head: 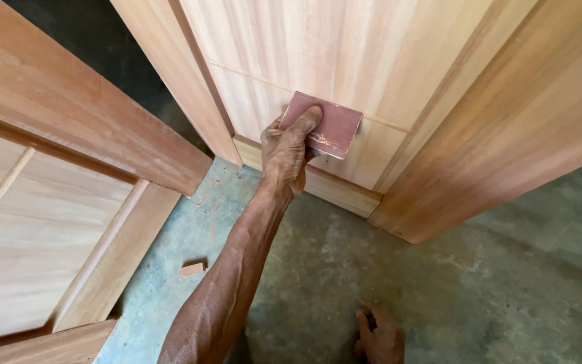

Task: The person uses a sanding block to smooth the surface of a wooden cabinet or door. They work on the lower panel and edges, moving the block back and forth and occasionally using both hands to apply pressure.

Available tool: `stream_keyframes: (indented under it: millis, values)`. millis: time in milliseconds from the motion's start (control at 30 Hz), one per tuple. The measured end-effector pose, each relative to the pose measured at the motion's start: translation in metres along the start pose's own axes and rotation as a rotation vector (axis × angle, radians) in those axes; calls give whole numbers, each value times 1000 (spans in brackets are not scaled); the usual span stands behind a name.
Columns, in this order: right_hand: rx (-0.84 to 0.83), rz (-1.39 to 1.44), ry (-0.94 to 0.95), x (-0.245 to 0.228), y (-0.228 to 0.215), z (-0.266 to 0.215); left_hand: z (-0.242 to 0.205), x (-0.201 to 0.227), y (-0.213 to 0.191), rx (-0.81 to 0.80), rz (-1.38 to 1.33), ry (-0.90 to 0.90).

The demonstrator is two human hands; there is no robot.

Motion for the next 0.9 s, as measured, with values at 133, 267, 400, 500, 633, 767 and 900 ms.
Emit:
stream_keyframes:
  millis: [133,267,400,500,633,767,900]
  values:
    - [79,19,-116,-4,1,-2,-3,13,8,79,7,-12]
    - [110,32,-73,-13,-2,-3,15,23,-17,150,-91,-39]
    - [89,-25,-37,-12,0,0,26,55,-42,267,-119,24]
    - [171,29,-122,3,18,10,41,73,-65,378,-153,61]
    - [326,107,-350,21,31,19,62,81,-93,470,-245,185]
    - [357,117,-407,24,38,24,65,73,-95,408,-217,229]
    - [311,73,-272,12,29,17,58,73,-80,459,-76,143]
Point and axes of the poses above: each hand's wrist, its own z-axis towards the middle knuckle, its own y-axis out of the palm, x = y × z, the point moved 2 cm from there along z, towards the middle knuckle, and after that the axes turned 10 degrees about -x, right-handed, at the moved point
